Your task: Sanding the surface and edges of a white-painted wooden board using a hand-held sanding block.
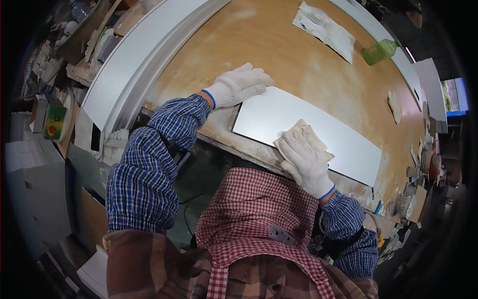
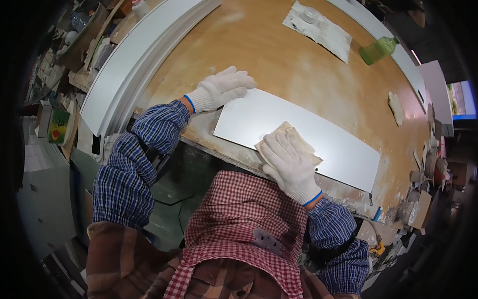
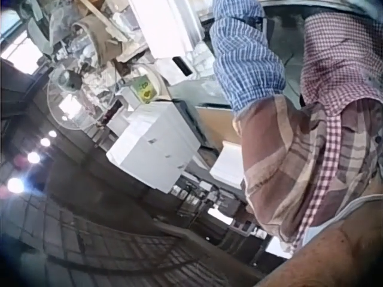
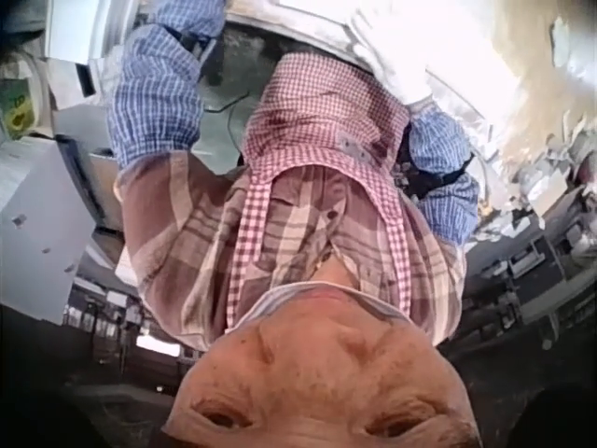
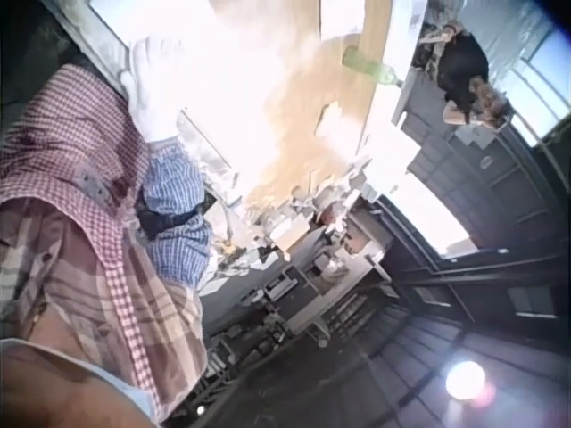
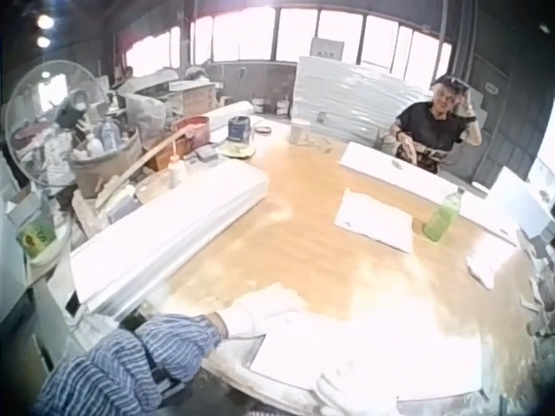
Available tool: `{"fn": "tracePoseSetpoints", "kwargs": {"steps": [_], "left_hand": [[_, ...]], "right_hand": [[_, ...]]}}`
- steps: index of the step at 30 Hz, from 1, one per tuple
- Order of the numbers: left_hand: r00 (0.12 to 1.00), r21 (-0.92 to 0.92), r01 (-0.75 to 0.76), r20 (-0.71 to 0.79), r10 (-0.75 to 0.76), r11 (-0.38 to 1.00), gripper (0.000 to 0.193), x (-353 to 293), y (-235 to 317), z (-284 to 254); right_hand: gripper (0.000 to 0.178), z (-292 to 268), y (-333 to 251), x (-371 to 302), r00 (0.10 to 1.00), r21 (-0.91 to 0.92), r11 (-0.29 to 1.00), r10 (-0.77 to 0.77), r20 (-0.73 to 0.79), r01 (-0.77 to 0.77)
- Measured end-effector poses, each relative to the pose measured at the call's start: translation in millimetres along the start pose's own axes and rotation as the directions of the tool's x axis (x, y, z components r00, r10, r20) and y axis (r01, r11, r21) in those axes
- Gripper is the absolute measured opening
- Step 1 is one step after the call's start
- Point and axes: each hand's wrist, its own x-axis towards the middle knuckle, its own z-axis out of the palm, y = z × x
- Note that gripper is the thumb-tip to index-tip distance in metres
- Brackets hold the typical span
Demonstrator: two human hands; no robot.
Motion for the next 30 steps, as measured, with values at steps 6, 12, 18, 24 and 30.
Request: {"fn": "tracePoseSetpoints", "kwargs": {"steps": [6,12,18,24,30], "left_hand": [[0.997,0.053,-0.061,-0.047,0.064,0.997,0.032,5.4,-6.9,8.3],[0.994,0.089,-0.082,-0.065,0.087,0.993,0.032,2.0,-4.6,5.4],[0.997,0.079,-0.063,-0.045,0.067,0.995,0.031,0.9,-0.8,4.7],[0.995,0.075,-0.078,-0.055,0.082,0.994,0.030,-7.9,-2.7,2.3],[0.996,0.119,-0.084,-0.021,0.088,0.989,0.030,6.5,13.0,-2.1]], "right_hand": [[0.057,41.0,-40.2,91.5,0.994,0.134,0.986,-0.092,-0.051,0.098],[0.061,22.5,-6.8,30.2,0.994,0.143,0.984,-0.106,-0.035,0.110],[0.063,32.0,-28.5,62.9,0.994,0.166,0.981,-0.095,-0.061,0.104],[0.061,40.1,-19.8,42.7,0.994,0.147,0.986,-0.073,-0.084,0.085],[0.049,-11.5,-13.4,11.1,0.992,-0.004,0.993,0.118,-0.044,-0.119]]}}
